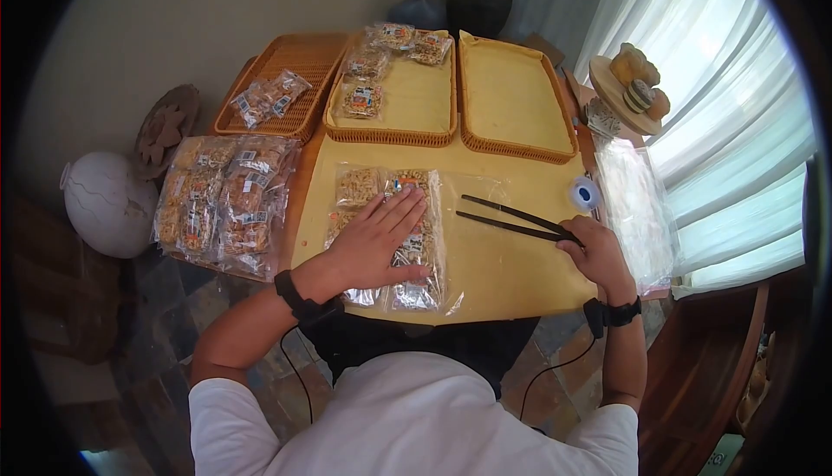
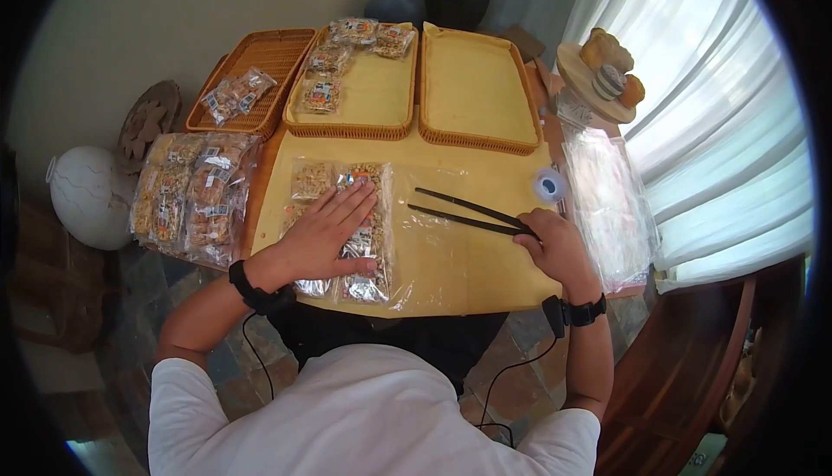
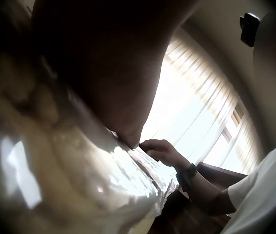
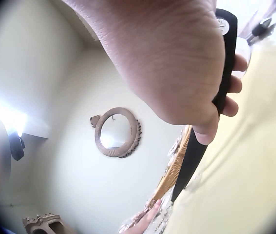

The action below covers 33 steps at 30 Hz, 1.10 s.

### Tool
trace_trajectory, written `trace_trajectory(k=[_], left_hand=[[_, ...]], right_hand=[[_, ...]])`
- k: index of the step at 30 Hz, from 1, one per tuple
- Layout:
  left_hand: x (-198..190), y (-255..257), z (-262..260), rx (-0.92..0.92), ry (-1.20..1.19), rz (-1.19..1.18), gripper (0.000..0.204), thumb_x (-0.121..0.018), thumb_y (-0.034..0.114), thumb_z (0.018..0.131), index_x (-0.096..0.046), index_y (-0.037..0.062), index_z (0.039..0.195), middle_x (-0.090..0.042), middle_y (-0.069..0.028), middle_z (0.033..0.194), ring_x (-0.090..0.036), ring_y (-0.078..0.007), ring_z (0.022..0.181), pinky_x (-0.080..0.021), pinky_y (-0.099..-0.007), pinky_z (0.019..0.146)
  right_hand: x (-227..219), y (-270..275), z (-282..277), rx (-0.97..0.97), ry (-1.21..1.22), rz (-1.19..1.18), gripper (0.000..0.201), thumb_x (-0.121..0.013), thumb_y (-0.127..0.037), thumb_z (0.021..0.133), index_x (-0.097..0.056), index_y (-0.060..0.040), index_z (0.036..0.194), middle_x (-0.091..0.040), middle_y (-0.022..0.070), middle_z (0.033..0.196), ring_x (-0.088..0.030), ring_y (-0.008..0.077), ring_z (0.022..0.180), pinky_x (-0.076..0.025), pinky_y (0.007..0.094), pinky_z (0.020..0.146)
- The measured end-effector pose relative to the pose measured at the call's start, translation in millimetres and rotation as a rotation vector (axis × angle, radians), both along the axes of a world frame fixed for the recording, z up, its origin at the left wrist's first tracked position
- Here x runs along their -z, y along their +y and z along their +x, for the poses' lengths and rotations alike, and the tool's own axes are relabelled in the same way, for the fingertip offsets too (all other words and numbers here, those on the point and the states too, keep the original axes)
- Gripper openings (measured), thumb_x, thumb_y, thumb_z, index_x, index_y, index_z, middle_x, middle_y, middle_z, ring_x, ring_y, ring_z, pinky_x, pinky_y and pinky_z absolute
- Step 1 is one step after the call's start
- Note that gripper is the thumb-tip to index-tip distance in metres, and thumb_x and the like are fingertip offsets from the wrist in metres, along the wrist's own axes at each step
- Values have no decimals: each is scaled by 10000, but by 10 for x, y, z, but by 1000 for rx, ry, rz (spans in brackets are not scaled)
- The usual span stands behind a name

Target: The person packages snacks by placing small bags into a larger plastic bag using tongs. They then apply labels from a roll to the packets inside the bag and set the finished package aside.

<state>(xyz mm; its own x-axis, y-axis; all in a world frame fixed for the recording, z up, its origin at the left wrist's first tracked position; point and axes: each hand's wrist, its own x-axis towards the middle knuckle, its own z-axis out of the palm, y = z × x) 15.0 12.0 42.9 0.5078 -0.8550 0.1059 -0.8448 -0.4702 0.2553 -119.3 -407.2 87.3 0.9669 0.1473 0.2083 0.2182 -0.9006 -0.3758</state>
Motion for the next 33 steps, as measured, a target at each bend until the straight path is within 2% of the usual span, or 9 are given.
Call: trace_trajectory(k=[5,8,11,15,18,19,22,26,33], left_hand=[[-76,80,-53,-91,-73,1,1091,-574,759,988,-292,-23,1694,-259,-227,1785,-232,-385,1663,-187,-584,1333],[-134,193,-365,-72,-63,-43,969,-578,691,1020,-337,43,1699,-286,-190,1783,-252,-375,1657,-195,-585,1332],[13,243,-568,42,11,-32,736,-575,551,1076,-413,169,1684,-341,-130,1767,-289,-331,1649,-196,-581,1332],[69,248,-611,-3,-40,-68,745,-583,559,1067,-425,163,1678,-343,-131,1766,-292,-317,1649,-200,-577,1331],[120,252,-579,-42,-70,-124,742,-590,562,1061,-443,162,1668,-356,-134,1759,-304,-305,1643,-207,-568,1331],[145,218,-586,-66,-90,-152,738,-592,564,1059,-457,151,1655,-361,-136,1755,-308,-301,1641,-212,-564,1329],[117,275,-594,-72,-113,-215,741,-609,564,1049,-487,108,1621,-367,-143,1751,-323,-302,1635,-249,-560,1313],[124,727,-509,-154,-64,-329,726,-656,533,1025,-539,63,1566,-443,-183,1686,-411,-352,1575,-333,-562,1269],[281,1124,-427,-336,-30,-555,759,-671,581,1012,-585,3,1496,-524,-253,1601,-506,-434,1487,-402,-552,1226]], right_hand=[[-146,-18,-122,10,115,-11,315,-831,-146,883,-724,6,1137,-721,195,1013,-707,428,960,-568,480,830],[-351,-179,-294,68,130,30,310,-836,-125,883,-719,20,1131,-722,194,996,-712,403,904,-565,442,810],[-515,-276,-433,236,327,185,280,-825,-63,894,-719,47,1128,-698,161,922,-650,260,777,-527,361,758],[-735,-134,-413,231,296,194,270,-810,-50,895,-715,50,1128,-698,155,914,-648,245,785,-519,352,751],[-755,12,-165,236,358,330,220,-801,-88,936,-731,24,1112,-718,84,888,-631,164,721,-509,311,700],[-770,128,-23,217,395,396,172,-753,-120,1007,-708,10,1109,-708,31,849,-614,110,678,-503,284,653],[-765,531,600,113,540,571,154,-667,-147,1076,-686,-12,1147,-713,21,848,-616,86,658,-510,263,615],[-923,1080,1670,-53,661,423,177,-652,-214,1105,-663,-38,1084,-708,14,841,-619,80,650,-495,251,593],[-906,1927,3757,-267,204,-213,314,-711,-306,1058,-734,6,1086,-766,108,893,-718,217,798,-557,395,736]])
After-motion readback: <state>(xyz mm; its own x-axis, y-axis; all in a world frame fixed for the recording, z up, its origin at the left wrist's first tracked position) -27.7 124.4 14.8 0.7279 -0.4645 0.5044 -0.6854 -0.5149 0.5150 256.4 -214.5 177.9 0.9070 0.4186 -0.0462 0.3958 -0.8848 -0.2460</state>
